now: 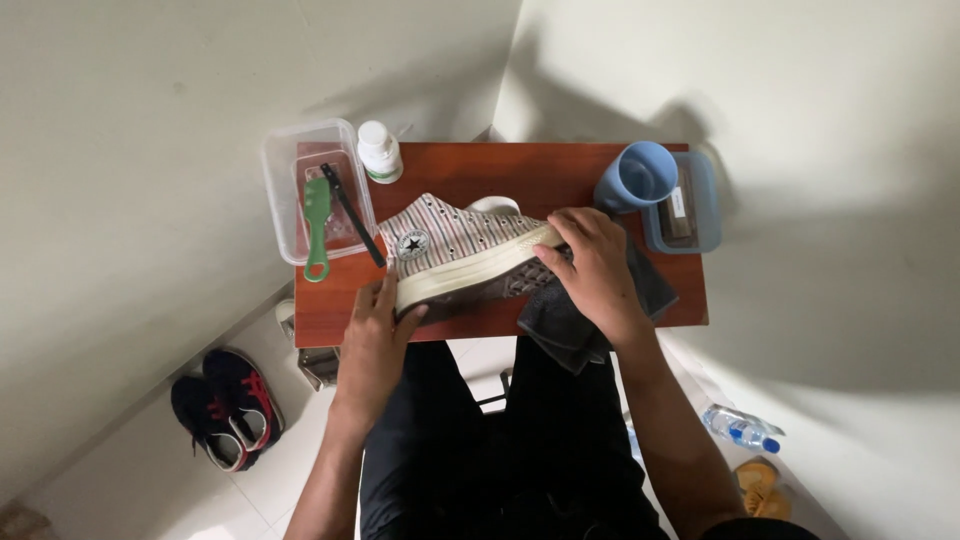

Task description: The person cleans a striped high-top sneaker on a wooden table. They wipe the shoe with a dark cloth, then use a brush to scrub the sole and sides. The person also handles a blue cup and a plastic container during the process.

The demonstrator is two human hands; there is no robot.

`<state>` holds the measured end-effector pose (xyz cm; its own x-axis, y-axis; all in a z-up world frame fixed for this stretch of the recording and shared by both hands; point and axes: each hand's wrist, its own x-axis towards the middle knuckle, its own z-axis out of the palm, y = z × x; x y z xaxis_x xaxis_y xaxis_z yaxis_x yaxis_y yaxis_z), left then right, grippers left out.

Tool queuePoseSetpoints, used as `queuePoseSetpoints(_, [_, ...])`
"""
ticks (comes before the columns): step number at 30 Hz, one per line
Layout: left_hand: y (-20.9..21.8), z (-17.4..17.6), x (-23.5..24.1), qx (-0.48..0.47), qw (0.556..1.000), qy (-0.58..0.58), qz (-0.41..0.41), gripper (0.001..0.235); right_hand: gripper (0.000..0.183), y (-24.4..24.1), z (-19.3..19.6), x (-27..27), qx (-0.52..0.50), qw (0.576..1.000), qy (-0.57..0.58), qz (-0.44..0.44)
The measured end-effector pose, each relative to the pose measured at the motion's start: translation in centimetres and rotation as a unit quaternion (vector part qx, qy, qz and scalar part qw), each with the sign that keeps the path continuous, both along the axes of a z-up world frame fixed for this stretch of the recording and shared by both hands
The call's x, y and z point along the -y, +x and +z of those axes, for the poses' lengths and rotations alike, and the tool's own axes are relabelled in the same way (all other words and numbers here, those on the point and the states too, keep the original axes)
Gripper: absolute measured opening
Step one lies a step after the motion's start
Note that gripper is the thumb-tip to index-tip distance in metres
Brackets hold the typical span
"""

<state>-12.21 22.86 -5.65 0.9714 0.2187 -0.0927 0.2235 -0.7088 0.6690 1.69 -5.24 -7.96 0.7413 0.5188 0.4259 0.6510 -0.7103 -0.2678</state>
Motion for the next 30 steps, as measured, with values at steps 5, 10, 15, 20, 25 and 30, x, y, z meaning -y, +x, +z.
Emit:
queuePoseSetpoints(5, [-0.2, -1.1, 0.6, 0.016, 1.000, -0.005, 0.021, 0.064, 0.032, -0.2, 2.7, 0.9, -0.085, 0.992, 0.091, -0.036])
queuePoseSetpoints(10, [-1.0, -2.2, 1.5, 0.053, 0.997, 0.028, 0.043, 0.065, 0.017, 0.7, 3.6, 2.8, -0.065, 0.987, 0.125, -0.074])
queuePoseSetpoints(15, [-1.2, -0.2, 3.0, 0.137, 0.939, 0.312, 0.045, 0.066, 0.014, 1.1, 4.8, 3.9, -0.033, 0.986, 0.135, -0.097])
queuePoseSetpoints(20, [3.3, 2.0, 8.3, 0.281, 0.925, 0.253, -0.028, 0.048, 0.017, 2.7, 3.8, 5.8, -0.003, 0.989, 0.092, -0.115])
queuePoseSetpoints(25, [10.1, 2.1, 16.2, 0.336, 0.922, 0.167, -0.092, 0.037, 0.018, 5.0, 4.3, 7.4, -0.011, 0.989, 0.056, -0.134])
queuePoseSetpoints(30, [16.4, 0.4, 21.5, 0.367, 0.900, 0.206, -0.112, 0.025, 0.018, 9.6, 1.4, 9.9, -0.035, 0.997, -0.002, -0.070])
